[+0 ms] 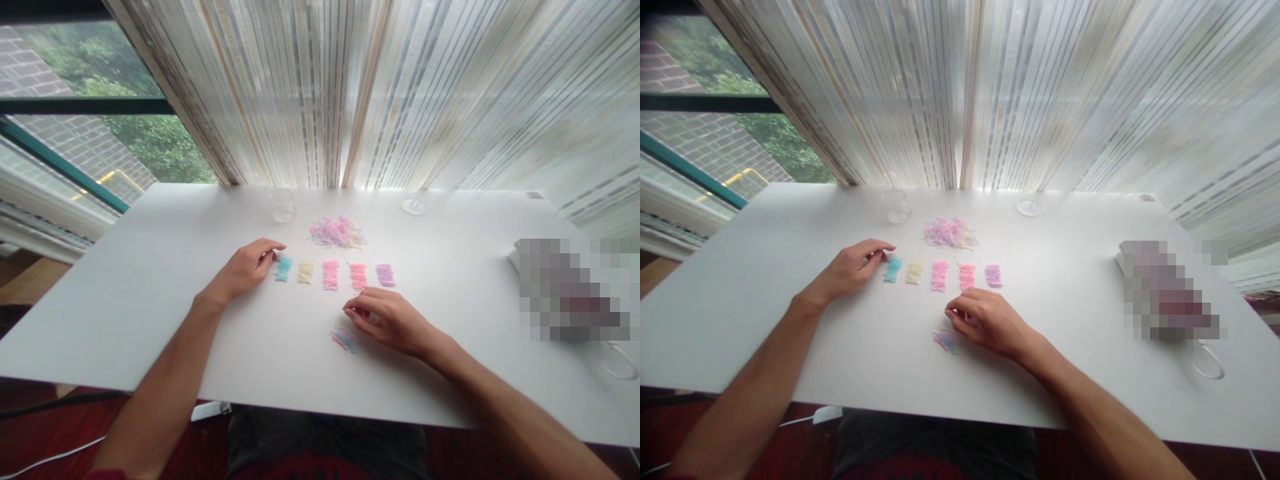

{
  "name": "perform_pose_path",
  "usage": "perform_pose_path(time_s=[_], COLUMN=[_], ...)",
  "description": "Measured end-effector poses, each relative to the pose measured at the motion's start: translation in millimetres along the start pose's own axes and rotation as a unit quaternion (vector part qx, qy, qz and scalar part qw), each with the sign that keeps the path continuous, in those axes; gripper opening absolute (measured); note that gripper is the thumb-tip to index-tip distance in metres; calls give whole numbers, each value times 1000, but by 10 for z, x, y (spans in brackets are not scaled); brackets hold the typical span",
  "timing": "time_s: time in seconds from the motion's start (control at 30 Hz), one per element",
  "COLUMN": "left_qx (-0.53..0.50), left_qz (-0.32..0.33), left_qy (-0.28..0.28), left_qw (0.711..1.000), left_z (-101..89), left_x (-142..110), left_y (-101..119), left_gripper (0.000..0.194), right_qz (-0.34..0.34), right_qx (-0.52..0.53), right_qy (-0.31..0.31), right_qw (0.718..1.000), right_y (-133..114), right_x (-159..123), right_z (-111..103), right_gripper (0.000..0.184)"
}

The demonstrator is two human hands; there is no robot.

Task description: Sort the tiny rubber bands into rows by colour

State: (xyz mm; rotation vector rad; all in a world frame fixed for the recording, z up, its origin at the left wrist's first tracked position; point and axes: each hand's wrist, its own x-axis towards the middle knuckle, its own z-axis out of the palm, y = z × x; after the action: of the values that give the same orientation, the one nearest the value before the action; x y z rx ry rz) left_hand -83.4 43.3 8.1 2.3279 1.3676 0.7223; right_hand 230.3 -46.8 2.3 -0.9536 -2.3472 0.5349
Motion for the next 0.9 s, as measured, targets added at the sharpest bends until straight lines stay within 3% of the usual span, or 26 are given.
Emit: perform_pose_path(time_s=[0.63,0.77,0.9], left_qx=[-18,23,48], left_qz=[4,57,118], left_qy=[2,16,-29], left_qw=[1000,998,991], left_z=[-11,46,173], left_x=[-7,10,11], left_y=[13,80,211], left_gripper=[31,31,37], right_qz=[0,-2,1], right_qx=[3,8,11], right_qy=[0,4,-1], right_qw=[1000,1000,1000], right_y=[-12,-6,7], right_x=[2,-4,-11], right_z=[-10,0,10], right_gripper=[19,18,18])
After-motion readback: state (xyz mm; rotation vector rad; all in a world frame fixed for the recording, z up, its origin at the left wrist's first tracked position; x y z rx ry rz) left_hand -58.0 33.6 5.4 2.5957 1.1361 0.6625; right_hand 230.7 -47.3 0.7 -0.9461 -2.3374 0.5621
